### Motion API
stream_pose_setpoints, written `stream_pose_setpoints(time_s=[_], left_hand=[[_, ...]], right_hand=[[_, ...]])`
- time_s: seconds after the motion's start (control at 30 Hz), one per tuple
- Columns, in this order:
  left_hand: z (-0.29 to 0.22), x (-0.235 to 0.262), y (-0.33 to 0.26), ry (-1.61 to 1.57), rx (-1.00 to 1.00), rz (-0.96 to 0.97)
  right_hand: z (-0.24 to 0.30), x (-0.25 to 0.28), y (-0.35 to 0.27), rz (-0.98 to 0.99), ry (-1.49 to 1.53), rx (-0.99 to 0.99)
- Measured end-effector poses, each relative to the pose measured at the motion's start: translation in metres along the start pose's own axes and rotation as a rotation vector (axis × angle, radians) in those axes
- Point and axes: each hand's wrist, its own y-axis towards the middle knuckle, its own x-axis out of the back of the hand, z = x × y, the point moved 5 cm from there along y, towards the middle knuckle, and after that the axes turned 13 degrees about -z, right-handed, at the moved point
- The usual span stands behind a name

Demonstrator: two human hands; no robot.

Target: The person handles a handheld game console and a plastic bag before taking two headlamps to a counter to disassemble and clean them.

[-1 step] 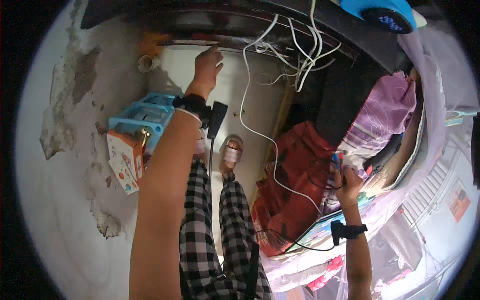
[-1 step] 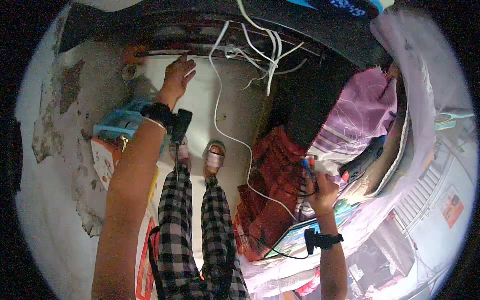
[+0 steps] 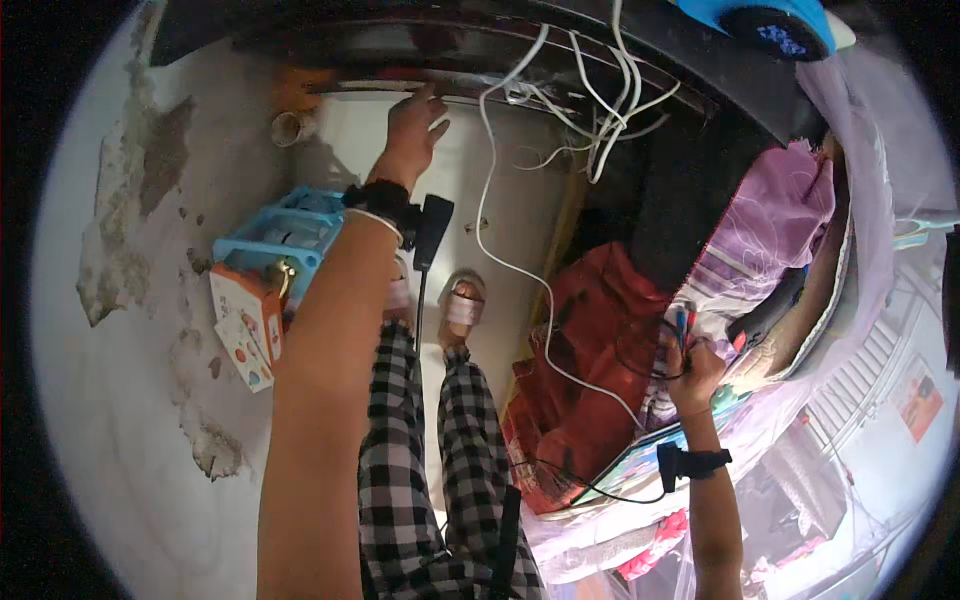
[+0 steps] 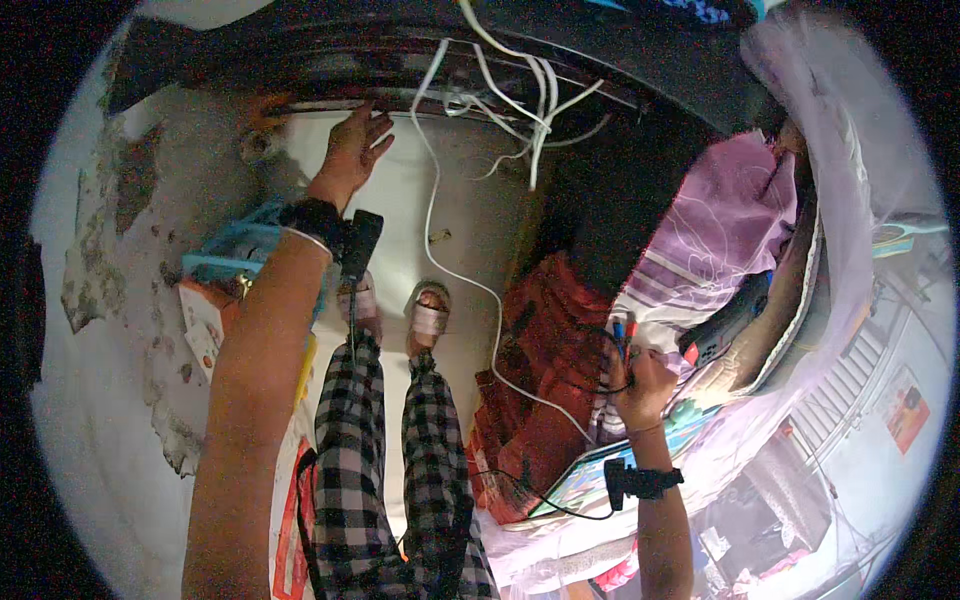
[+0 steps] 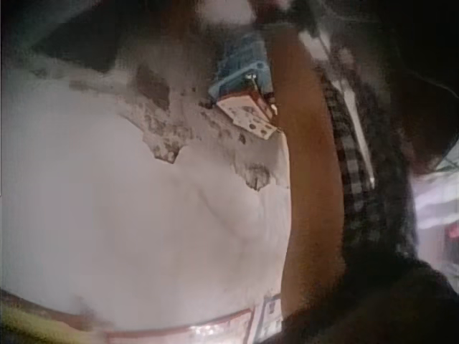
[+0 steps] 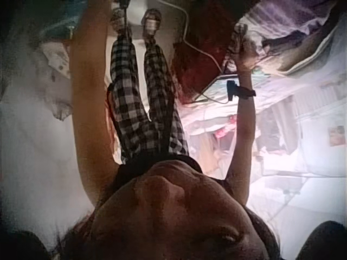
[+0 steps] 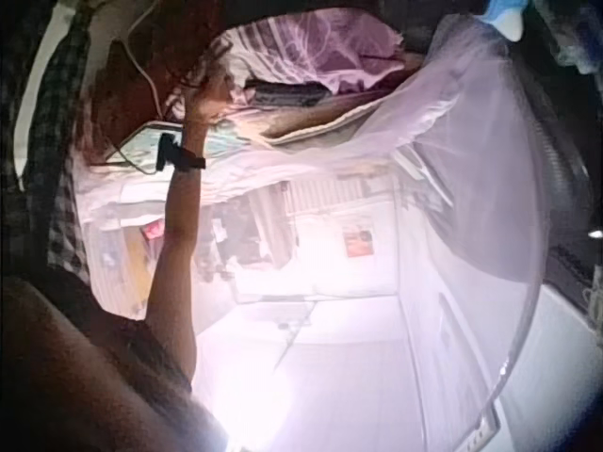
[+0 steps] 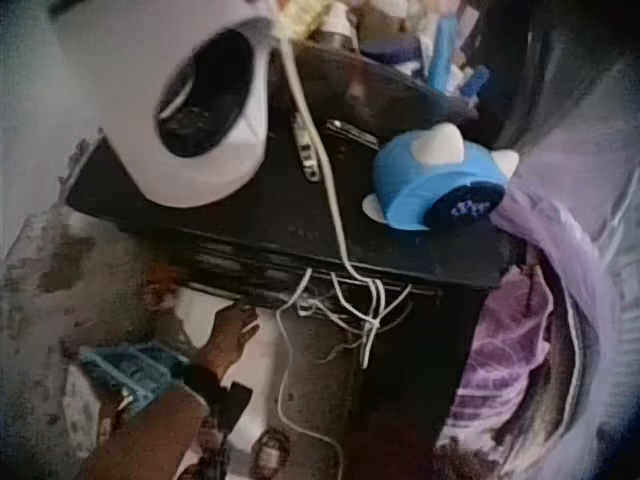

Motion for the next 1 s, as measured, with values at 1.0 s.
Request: stream_pose_setpoints(time_s=[1.0], left_hand=[[0.109, 0.076, -0.061, -0.092, 0.148, -0.309]], right_hand=[[0.007, -0.014, -0.003, -0.099, 0.086, 0.057]])
